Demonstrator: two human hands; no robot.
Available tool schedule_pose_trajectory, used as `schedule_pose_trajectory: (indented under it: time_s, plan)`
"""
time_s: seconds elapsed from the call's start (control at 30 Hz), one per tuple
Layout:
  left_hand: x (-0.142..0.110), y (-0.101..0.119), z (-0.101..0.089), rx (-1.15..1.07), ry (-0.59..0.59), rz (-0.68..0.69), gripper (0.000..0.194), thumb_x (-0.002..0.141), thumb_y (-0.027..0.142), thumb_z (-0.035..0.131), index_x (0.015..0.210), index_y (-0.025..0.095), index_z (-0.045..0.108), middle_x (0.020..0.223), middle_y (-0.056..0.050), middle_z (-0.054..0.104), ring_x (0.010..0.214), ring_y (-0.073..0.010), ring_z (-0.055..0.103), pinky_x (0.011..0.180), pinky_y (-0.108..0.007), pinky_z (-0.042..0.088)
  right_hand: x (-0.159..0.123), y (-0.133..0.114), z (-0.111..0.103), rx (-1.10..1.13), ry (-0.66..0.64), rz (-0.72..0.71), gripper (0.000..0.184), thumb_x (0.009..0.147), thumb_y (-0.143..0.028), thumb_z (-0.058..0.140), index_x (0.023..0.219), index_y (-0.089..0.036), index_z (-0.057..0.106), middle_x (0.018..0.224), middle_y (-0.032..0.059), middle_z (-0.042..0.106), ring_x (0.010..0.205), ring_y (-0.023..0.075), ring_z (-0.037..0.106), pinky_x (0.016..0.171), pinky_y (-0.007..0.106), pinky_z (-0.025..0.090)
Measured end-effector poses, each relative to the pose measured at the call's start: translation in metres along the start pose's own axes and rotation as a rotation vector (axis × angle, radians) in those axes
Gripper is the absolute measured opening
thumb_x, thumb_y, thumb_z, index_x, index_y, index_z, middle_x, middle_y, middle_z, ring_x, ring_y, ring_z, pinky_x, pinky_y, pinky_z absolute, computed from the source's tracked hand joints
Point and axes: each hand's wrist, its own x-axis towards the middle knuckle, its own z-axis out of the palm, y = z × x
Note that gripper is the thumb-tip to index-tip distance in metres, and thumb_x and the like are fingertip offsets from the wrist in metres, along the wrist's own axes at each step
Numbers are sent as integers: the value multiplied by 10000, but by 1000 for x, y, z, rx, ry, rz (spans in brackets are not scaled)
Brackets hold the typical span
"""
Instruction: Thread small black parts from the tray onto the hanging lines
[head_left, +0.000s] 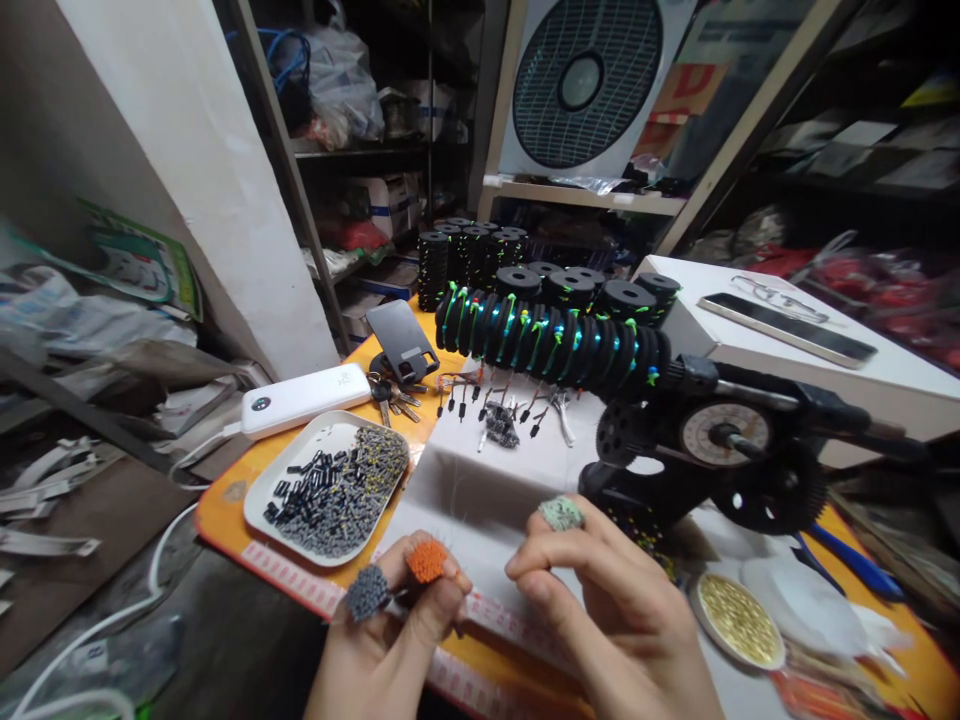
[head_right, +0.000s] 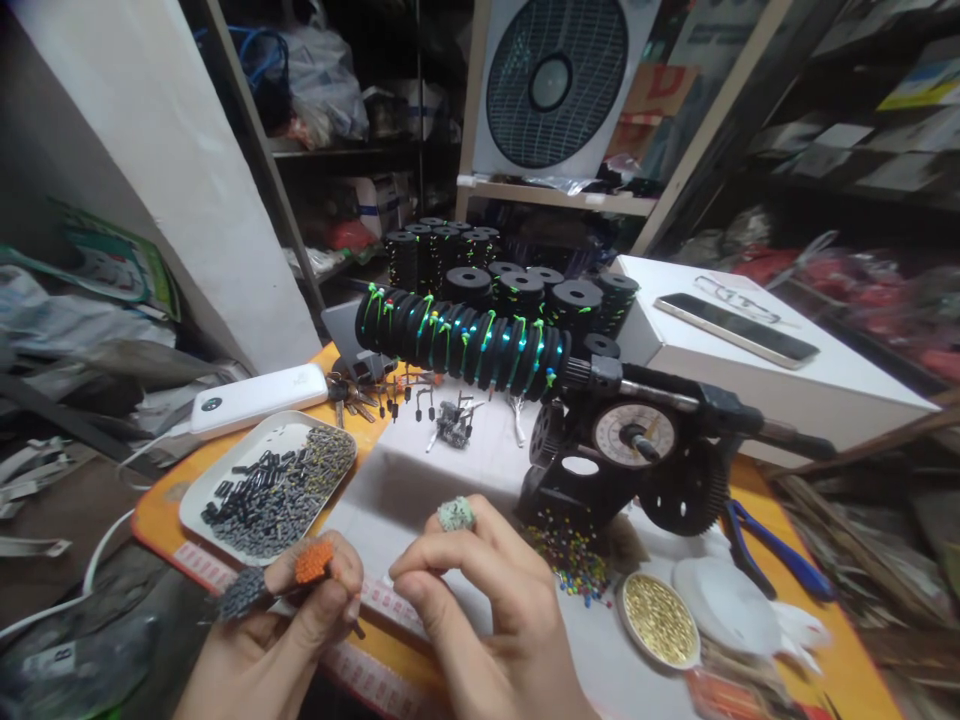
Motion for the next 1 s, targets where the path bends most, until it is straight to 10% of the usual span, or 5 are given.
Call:
schedule_pose_trajectory:
  time_s: [0.7, 1.0]
  plan:
    - [2, -10, -6, -195, -160, -208, 285, 718, 444, 846, 828, 194, 762, 680, -22, 688, 641, -140, 597, 586, -214, 480, -1, 6, 0, 44, -81, -185, 180, 873, -122, 697, 1019, -211, 754, 794, 45, 637, 717, 162, 604, 606, 266, 526]
    - [3, -1, -2, 119, 45, 45, 277, 738, 490, 798, 700, 228, 717, 612, 24, 636, 599, -157, 595, 603, -217, 509, -5, 8, 14, -225, 30, -347, 164, 857, -34, 556, 898, -169, 641, 718, 45, 554, 635, 163, 511, 530, 278, 433]
